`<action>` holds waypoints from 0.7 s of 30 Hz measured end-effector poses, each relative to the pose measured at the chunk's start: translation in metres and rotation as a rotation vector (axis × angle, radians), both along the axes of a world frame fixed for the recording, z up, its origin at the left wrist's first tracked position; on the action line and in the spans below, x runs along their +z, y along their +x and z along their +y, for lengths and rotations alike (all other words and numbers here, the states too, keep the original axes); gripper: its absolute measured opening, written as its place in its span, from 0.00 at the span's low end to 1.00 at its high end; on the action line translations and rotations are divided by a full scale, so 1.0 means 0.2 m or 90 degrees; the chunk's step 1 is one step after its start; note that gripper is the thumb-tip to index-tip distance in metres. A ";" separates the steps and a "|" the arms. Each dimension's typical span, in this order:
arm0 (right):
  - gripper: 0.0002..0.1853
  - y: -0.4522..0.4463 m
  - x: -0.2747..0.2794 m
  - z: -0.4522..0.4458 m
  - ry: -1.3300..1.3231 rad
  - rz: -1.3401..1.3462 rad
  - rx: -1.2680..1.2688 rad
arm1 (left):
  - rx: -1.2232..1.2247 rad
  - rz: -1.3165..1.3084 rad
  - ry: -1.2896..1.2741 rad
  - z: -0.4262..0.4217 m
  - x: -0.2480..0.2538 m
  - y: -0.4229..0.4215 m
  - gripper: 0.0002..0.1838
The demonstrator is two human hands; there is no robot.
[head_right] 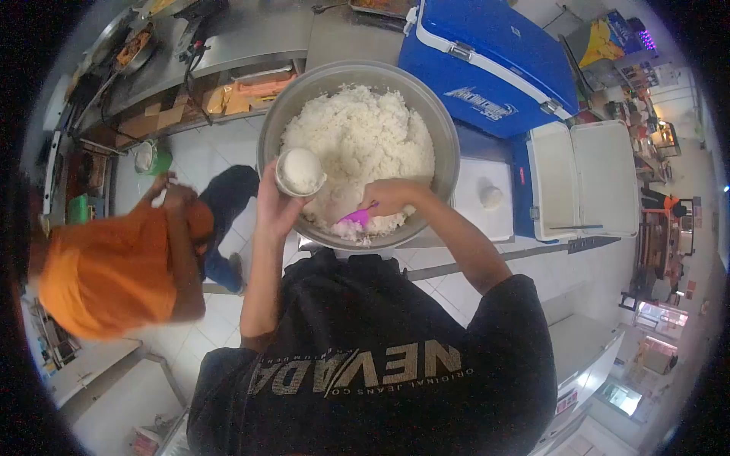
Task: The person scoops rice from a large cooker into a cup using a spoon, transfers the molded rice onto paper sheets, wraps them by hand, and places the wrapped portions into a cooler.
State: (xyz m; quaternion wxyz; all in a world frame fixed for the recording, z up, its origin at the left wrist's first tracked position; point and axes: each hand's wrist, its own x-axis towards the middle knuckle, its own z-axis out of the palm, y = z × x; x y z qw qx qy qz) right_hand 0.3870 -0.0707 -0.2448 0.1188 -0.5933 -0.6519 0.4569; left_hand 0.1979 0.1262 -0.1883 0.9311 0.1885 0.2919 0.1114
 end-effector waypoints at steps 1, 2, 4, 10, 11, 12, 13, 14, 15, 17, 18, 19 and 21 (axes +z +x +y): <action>0.10 0.04 0.05 -0.04 -0.022 0.054 -0.041 | 0.000 0.013 0.016 -0.01 -0.01 -0.01 0.22; 0.10 0.08 0.13 -0.07 -0.044 0.107 -0.080 | 0.002 0.025 0.032 -0.01 -0.02 -0.02 0.22; 0.12 0.13 0.34 -0.09 -0.060 0.105 -0.163 | 0.022 0.050 0.037 -0.05 -0.02 -0.02 0.23; 0.23 -0.32 0.52 0.00 0.045 -0.448 -0.437 | -0.038 0.071 0.069 -0.24 -0.06 0.08 0.25; 0.26 -0.44 0.53 0.05 -0.047 -0.513 -0.423 | -0.053 0.065 0.065 -0.24 -0.12 0.10 0.25; 0.26 -0.52 0.47 0.05 -0.031 -0.481 -0.431 | -0.069 0.059 0.060 -0.24 -0.22 0.13 0.24; 0.26 -0.55 0.41 0.04 -0.012 -0.452 -0.432 | -0.078 0.052 0.055 -0.24 -0.26 0.15 0.24; 0.27 -0.57 0.39 0.03 0.018 -0.461 -0.431 | -0.072 0.125 0.052 -0.25 -0.21 0.16 0.23; 0.28 -0.59 0.38 0.02 0.045 -0.467 -0.431 | -0.076 0.139 0.054 -0.26 -0.21 0.17 0.23; 0.27 -0.60 0.38 0.02 0.044 -0.471 -0.438 | -0.093 0.168 0.061 -0.26 -0.22 0.20 0.24; 0.27 -0.58 0.40 0.02 0.015 -0.473 -0.442 | -0.095 0.135 0.077 -0.25 -0.24 0.21 0.23; 0.26 -0.55 0.41 0.01 -0.015 -0.477 -0.447 | -0.098 0.098 0.092 -0.23 -0.26 0.22 0.23; 0.23 -0.49 0.41 -0.07 0.068 -0.455 -0.585 | -0.078 0.034 0.100 -0.23 -0.23 0.24 0.23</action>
